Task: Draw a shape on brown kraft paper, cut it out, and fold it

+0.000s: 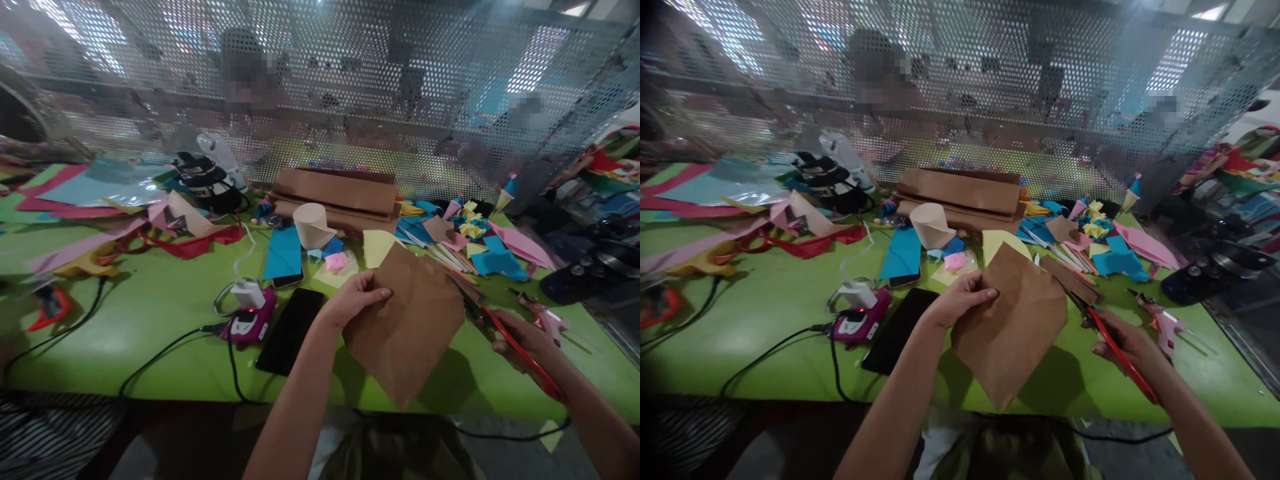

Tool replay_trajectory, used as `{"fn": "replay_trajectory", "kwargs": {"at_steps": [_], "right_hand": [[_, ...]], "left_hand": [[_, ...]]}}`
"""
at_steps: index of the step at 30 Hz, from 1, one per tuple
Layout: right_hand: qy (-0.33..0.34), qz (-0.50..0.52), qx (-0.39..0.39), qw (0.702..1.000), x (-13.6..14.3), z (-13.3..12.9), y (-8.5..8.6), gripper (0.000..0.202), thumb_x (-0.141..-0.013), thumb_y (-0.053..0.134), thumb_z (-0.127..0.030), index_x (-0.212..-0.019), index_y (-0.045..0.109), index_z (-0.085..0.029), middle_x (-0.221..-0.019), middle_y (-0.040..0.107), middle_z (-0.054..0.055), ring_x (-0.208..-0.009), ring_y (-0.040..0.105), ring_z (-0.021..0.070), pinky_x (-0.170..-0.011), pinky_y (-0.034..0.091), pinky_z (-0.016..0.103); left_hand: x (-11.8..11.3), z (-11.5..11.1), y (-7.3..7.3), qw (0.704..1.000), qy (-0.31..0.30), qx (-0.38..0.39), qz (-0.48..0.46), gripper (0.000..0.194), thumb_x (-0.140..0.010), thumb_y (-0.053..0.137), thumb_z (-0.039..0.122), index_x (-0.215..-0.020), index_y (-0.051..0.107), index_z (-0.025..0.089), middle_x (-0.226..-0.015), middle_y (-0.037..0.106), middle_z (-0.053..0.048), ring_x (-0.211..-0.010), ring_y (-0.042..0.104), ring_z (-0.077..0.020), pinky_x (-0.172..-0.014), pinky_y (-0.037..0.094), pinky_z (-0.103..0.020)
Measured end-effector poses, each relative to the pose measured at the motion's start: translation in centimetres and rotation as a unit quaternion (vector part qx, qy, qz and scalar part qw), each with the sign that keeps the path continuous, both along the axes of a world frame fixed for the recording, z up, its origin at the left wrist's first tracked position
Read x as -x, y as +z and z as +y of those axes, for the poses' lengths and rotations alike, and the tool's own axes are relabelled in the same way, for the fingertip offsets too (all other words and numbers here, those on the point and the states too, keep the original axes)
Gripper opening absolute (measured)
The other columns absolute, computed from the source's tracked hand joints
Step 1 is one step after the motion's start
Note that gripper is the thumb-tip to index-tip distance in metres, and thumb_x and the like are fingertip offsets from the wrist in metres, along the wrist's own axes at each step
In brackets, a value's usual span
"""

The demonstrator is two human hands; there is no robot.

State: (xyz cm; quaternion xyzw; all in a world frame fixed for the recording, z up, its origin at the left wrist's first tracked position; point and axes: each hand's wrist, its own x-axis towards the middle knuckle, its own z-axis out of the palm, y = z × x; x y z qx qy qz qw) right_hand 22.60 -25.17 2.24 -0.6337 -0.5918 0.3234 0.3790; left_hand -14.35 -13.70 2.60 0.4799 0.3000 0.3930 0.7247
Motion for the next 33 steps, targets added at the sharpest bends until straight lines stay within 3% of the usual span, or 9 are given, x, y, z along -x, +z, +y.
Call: {"fn": "replay_trajectory", "kwargs": {"at_steps": [7, 12, 17, 20, 23, 26, 28, 30, 33], "right_hand": [[-0.046, 0.079, 0.052, 0.994, 0.7, -0.4, 1.0, 0.039, -0.079, 0.084, -0.062, -0.104, 0.079, -0.034, -0.062, 0.053, -0.002, -0.042, 0.038, 0.0130, -0.037, 0.029, 0.027], [0.008, 0.151, 0.071, 0.986, 2.6, 1.5, 2.7, 0.058, -0.073, 0.093, -0.054, -0.123, 0.075, -0.031, -0.089, 0.077, 0.005, -0.053, 0.050, 0.0112, -0.045, 0.041, 0.025], [-0.019, 0.179, 0.062, 0.982, 6.8, 2.5, 3.7, 0.069, -0.060, 0.101, -0.040, -0.122, 0.074, -0.029, -0.100, 0.075, 0.003, -0.074, 0.068, 0.0170, -0.058, 0.053, 0.026], [-0.030, 0.183, 0.023, 0.982, 8.2, 2.7, 3.4, 0.066, -0.054, 0.103, -0.036, -0.114, 0.077, -0.029, -0.108, 0.075, 0.003, -0.089, 0.072, 0.0204, -0.069, 0.060, 0.029], [-0.077, 0.253, -0.028, 0.964, 8.1, 3.0, 2.4, 0.066, -0.054, 0.103, -0.035, -0.115, 0.077, -0.031, -0.112, 0.076, 0.001, -0.096, 0.073, 0.0204, -0.079, 0.064, 0.031], [-0.126, 0.286, -0.069, 0.947, 7.6, 3.3, 1.3, 0.063, -0.055, 0.102, -0.033, -0.113, 0.076, -0.032, -0.108, 0.076, -0.002, -0.093, 0.074, 0.0191, -0.081, 0.065, 0.032], [-0.147, 0.294, -0.101, 0.939, 7.4, 3.4, 0.9, 0.062, -0.058, 0.101, -0.033, -0.114, 0.075, -0.032, -0.107, 0.076, -0.002, -0.094, 0.075, 0.0194, -0.085, 0.065, 0.034], [-0.163, 0.302, -0.129, 0.930, 7.5, 3.3, 0.8, 0.060, -0.062, 0.099, -0.034, -0.117, 0.074, -0.031, -0.110, 0.076, -0.001, -0.098, 0.076, 0.0211, -0.090, 0.065, 0.037], [-0.161, 0.316, -0.149, 0.923, 8.2, 3.1, 0.8, 0.057, -0.072, 0.095, -0.036, -0.123, 0.072, -0.032, -0.119, 0.077, 0.003, -0.110, 0.077, 0.0252, -0.101, 0.064, 0.044]], "left_hand": [[0.2, 0.1, -0.2, 0.999, -0.033, -0.023, 0.036, 0.045, -0.073, 0.099, 0.048, -0.100, 0.080, 0.018, -0.102, 0.083, -0.008, -0.089, 0.077, -0.0218, -0.081, 0.059, -0.030], [-0.3, -0.3, 0.3, 0.985, -0.146, -0.053, 0.076, 0.036, -0.079, 0.093, 0.048, -0.102, 0.082, 0.023, -0.098, 0.083, -0.005, -0.086, 0.076, -0.0218, -0.076, 0.057, -0.029], [-1.4, -0.7, 1.5, 0.971, -0.205, -0.086, 0.091, 0.029, -0.078, 0.092, 0.044, -0.098, 0.084, 0.025, -0.098, 0.083, -0.005, -0.087, 0.076, -0.0256, -0.078, 0.057, -0.032], [-1.3, -0.4, 1.8, 0.966, -0.121, -0.154, 0.166, 0.023, -0.076, 0.093, 0.035, -0.095, 0.084, 0.024, -0.095, 0.082, -0.006, -0.087, 0.075, -0.0281, -0.082, 0.055, -0.034], [-0.6, -0.9, 2.3, 0.942, 0.097, -0.230, 0.223, 0.030, -0.082, 0.089, 0.028, -0.111, 0.083, 0.025, -0.111, 0.080, -0.009, -0.109, 0.071, -0.0311, -0.098, 0.051, -0.037], [-0.2, -3.6, 2.5, 0.903, 0.294, -0.248, 0.193, 0.035, -0.088, 0.086, 0.032, -0.122, 0.078, 0.027, -0.131, 0.074, -0.009, -0.130, 0.062, -0.0305, -0.111, 0.044, -0.036], [-0.5, -6.8, 1.8, 0.893, 0.368, -0.208, 0.156, 0.024, -0.093, 0.082, 0.038, -0.115, 0.075, 0.027, -0.120, 0.074, -0.007, -0.115, 0.065, -0.0264, -0.101, 0.047, -0.033], [-1.5, -10.2, 0.1, 0.913, 0.364, -0.133, 0.126, 0.022, -0.096, 0.079, 0.047, -0.102, 0.073, 0.027, -0.099, 0.072, -0.005, -0.094, 0.064, -0.0229, -0.086, 0.050, -0.031], [-3.6, -13.7, -3.2, 0.975, 0.211, -0.006, 0.064, 0.042, -0.090, 0.080, 0.065, -0.098, 0.071, 0.025, -0.084, 0.071, -0.004, -0.077, 0.064, -0.0207, -0.071, 0.050, -0.031]]}}
